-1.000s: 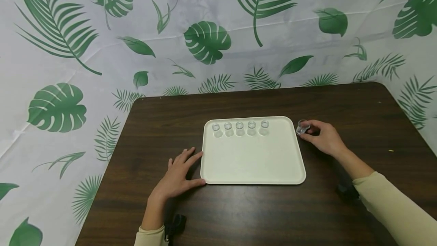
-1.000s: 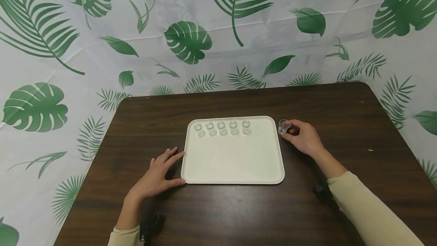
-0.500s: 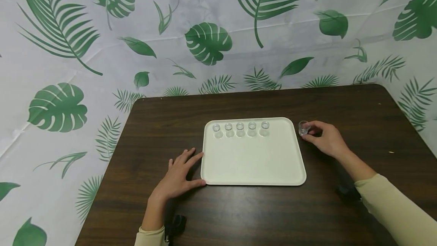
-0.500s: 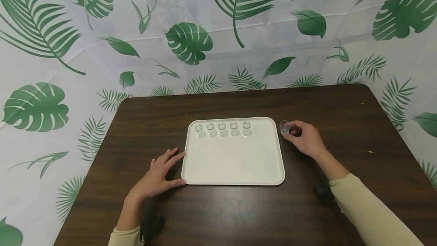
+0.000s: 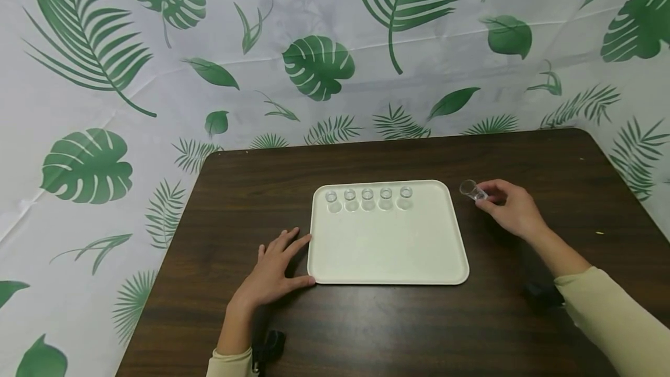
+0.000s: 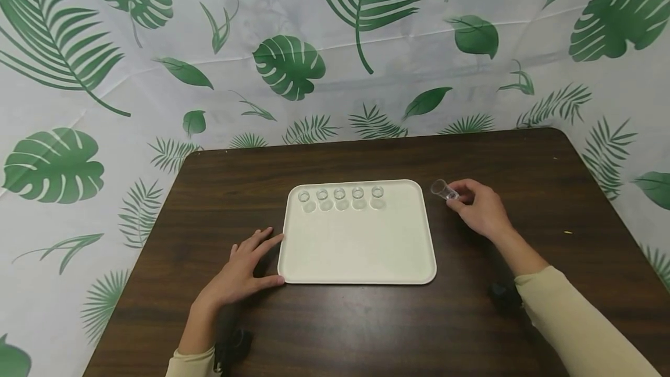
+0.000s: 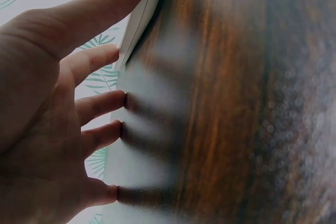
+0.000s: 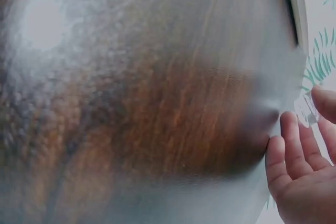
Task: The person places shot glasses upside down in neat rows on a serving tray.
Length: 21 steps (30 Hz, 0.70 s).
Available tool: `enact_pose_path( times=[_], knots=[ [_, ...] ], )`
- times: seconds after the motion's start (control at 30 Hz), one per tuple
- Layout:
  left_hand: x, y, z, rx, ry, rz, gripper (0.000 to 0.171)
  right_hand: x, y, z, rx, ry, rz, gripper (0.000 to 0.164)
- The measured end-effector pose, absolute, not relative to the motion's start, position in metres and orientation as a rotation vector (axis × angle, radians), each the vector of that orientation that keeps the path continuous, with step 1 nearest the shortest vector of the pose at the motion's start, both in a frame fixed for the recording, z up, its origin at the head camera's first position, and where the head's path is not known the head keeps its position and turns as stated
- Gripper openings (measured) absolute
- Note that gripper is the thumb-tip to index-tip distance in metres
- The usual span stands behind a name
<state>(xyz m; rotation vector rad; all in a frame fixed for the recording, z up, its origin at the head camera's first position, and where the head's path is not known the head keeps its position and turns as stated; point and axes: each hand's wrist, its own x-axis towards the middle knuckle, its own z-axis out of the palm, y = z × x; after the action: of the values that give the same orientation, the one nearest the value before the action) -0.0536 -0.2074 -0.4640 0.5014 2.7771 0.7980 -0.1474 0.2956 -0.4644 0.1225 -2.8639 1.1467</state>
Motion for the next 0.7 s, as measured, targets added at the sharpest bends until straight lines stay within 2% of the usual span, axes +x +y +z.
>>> enact_pose_path(
  times=[0.7],
  knots=[
    [-0.053, -0.206, -0.465, 0.504, 2.782, 0.798, 0.086, -0.149, 0.253, -0.447, 0.317, -2.775, 1.128, 0.027]
  ],
)
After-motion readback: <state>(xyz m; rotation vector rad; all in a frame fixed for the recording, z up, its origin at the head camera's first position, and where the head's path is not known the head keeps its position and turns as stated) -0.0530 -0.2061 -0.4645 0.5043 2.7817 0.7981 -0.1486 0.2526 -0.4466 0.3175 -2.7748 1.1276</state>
